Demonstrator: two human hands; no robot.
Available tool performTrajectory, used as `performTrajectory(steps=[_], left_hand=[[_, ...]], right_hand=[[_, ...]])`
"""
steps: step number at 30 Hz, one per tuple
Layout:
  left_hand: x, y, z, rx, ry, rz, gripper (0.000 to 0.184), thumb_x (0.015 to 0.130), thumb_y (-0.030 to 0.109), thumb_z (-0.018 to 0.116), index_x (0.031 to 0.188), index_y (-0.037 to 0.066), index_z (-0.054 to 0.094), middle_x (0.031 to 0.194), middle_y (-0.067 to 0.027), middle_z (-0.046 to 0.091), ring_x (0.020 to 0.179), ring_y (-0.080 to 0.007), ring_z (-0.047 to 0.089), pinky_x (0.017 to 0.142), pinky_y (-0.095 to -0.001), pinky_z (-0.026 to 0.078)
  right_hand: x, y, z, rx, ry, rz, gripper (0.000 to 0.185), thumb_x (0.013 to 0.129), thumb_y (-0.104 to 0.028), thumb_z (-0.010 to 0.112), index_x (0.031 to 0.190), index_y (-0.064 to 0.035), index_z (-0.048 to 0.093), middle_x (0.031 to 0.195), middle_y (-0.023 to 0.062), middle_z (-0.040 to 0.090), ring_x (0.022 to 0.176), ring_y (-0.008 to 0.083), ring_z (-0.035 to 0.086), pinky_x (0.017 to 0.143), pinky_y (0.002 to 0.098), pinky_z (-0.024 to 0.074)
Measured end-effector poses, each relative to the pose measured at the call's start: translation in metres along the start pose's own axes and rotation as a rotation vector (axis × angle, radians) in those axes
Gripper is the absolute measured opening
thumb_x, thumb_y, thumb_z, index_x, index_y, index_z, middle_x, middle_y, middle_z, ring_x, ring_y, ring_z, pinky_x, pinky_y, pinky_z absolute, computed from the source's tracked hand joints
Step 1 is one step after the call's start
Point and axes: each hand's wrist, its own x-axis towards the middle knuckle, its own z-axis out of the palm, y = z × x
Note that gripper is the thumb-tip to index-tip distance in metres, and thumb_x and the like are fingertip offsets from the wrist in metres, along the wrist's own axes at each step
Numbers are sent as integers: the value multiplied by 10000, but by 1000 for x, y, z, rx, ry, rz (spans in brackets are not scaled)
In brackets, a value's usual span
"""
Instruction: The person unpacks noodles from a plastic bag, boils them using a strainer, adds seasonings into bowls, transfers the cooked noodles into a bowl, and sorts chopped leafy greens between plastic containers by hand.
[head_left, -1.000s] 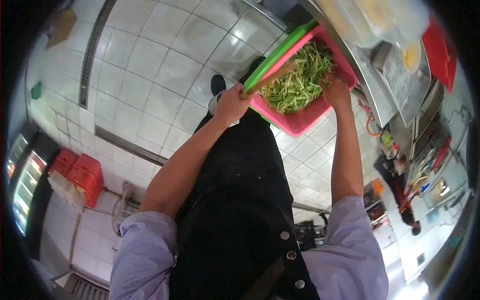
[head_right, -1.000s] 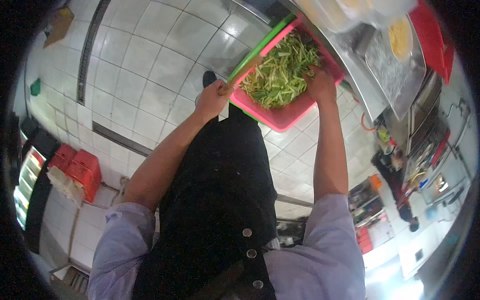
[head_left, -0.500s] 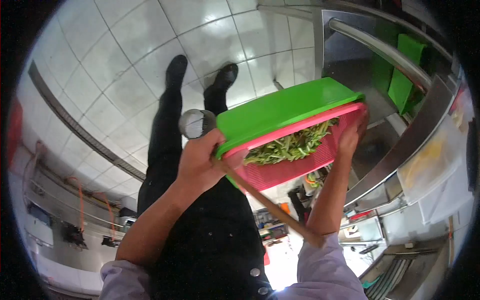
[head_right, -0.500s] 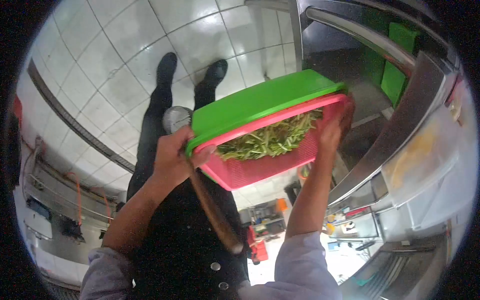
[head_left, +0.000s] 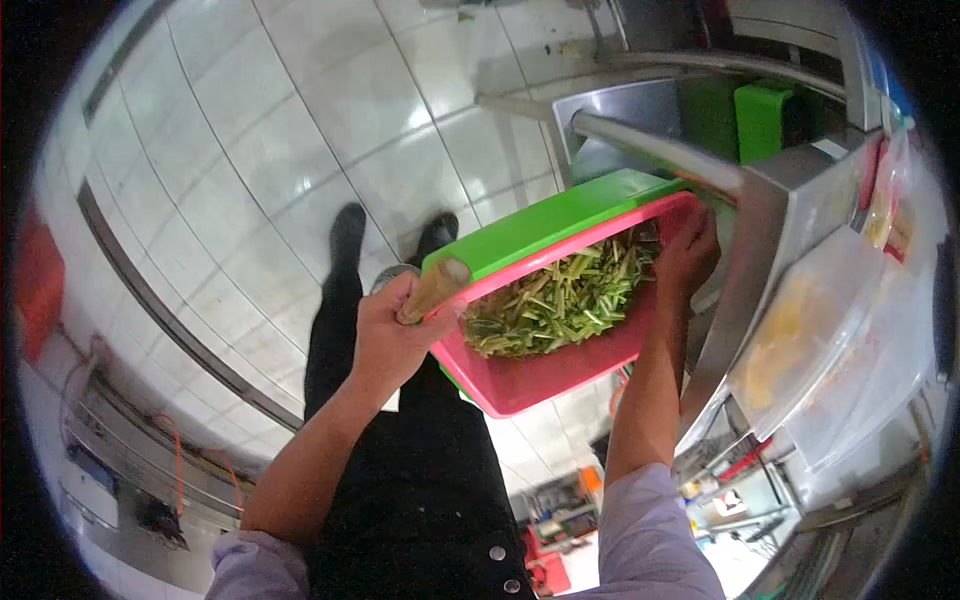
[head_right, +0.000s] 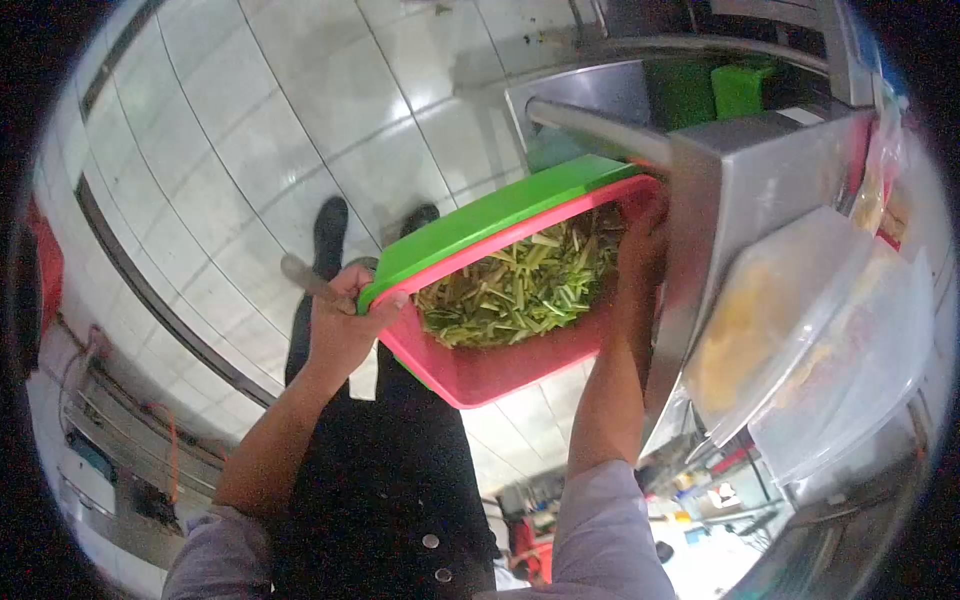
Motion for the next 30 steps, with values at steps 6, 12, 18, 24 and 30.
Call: performTrajectory(steps=[6, 12, 18, 24, 30], left_hand=[[-53, 17, -50, 12, 3, -46, 326, 923, 121, 851, 787, 76, 557, 728, 80, 507, 723, -28, 477, 626, -252, 404], [-51, 46, -40, 34, 5, 37, 302, 958, 58, 803, 825, 84, 533, 785, 68, 551, 735, -21, 497, 635, -230, 409], [-66, 34, -40, 92, -2, 21, 350, 995, 102, 779, 825, 92, 473, 779, 74, 537, 739, -22, 484, 639, -231, 407], [-94, -2, -43, 68, -70, -34, 338, 1011, 138, 769, 814, 96, 499, 786, 74, 535, 749, -19, 465, 639, -234, 392], [-130, -40, -49, 104, -79, -26, 299, 986, 145, 798, 814, 68, 567, 745, 73, 502, 709, -29, 448, 600, -253, 353]], right_hand=[[-90, -15, -48, 87, 57, 79, 474, 1118, -407, 516, 1210, 23, 693, 1179, 251, 734, 1079, 436, 694, 905, 490, 517], [-152, 24, -68, 132, 66, 235, 466, 1112, -407, 530, 1210, 19, 690, 1172, 243, 734, 1070, 421, 693, 902, 485, 518], [-180, 35, -67, 190, 87, 325, 458, 1107, -408, 544, 1210, 15, 688, 1166, 235, 733, 1061, 407, 692, 899, 481, 519], [-186, 41, -68, 208, 87, 354, 451, 1102, -408, 558, 1210, 12, 685, 1159, 228, 733, 1052, 392, 691, 896, 476, 520], [-189, 40, -63, 198, 83, 355, 445, 1097, -408, 572, 1210, 8, 683, 1152, 220, 733, 1043, 378, 690, 893, 471, 521]])
